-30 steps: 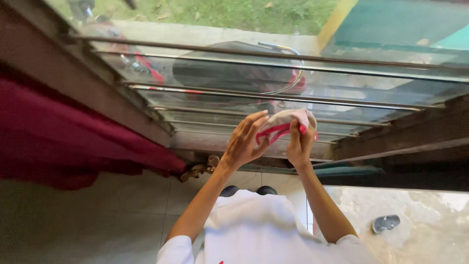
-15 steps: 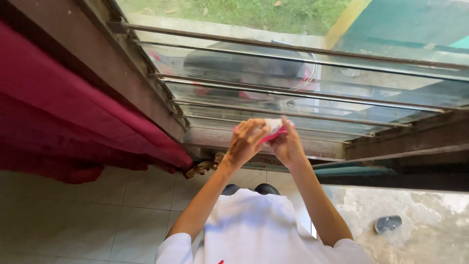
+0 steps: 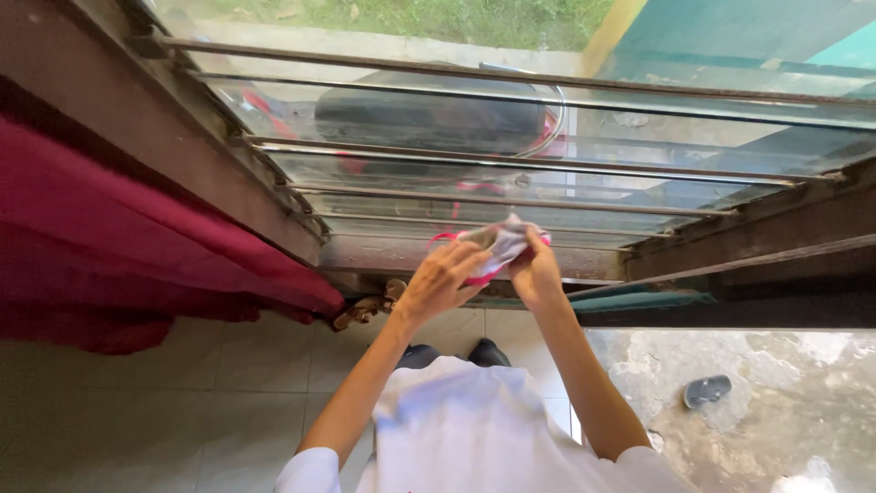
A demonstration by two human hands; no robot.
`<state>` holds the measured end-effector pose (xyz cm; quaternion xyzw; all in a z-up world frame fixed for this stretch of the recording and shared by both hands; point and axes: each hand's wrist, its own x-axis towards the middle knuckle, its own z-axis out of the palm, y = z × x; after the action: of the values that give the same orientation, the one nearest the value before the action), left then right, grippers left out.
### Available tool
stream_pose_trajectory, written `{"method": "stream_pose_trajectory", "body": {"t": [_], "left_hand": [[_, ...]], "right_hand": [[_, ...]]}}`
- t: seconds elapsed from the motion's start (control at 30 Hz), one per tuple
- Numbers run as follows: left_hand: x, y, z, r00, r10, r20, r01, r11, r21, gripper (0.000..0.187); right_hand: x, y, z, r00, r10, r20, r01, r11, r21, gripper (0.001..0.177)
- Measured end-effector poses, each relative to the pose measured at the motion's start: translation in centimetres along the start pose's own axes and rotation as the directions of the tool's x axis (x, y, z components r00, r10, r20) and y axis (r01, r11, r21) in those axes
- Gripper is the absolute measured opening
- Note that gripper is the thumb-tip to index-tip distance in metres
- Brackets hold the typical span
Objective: Cleaning the glass and metal grill of a window with a cloth.
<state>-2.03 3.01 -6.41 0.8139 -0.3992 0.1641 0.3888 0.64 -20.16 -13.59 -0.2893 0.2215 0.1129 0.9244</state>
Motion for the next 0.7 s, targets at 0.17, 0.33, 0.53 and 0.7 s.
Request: {"method": "stream_pose_trajectory", "body": {"t": [0.17, 0.33, 0.53, 0.7], "left_hand": [[1.2, -0.1, 1.0, 0.996, -0.076, -0.036, 0.079, 0.994, 0.073, 0.044], [2.3, 0.0, 2.1, 0.989, -0.123, -0.084, 0.136, 0.975, 0.173, 0.048], [3.1, 0.7, 4.4, 0.989, -0.127, -0.07, 0.14, 0.966, 0.217, 0.063], [3.2, 0.7, 5.5, 0.981, -0.183, -0.06, 0.192, 0.958, 0.213, 0.075]], "right_hand": [[2.5, -0.1, -6.1, 0.706, -0.7, -0.104, 0.611, 0.676, -0.412, 0.031], [-0.6, -1.2, -2.6, 0.271, -0.795, 0.542, 0.368, -0.435, -0.822, 0.032], [-1.2, -1.2, -0.4, 0.323, -0.525, 0.788, 0.568, -0.558, -0.605, 0.043], [-2.4, -6.4, -4.0, 0.344, -0.53, 0.775, 0.426, -0.647, -0.632, 0.045]]}}
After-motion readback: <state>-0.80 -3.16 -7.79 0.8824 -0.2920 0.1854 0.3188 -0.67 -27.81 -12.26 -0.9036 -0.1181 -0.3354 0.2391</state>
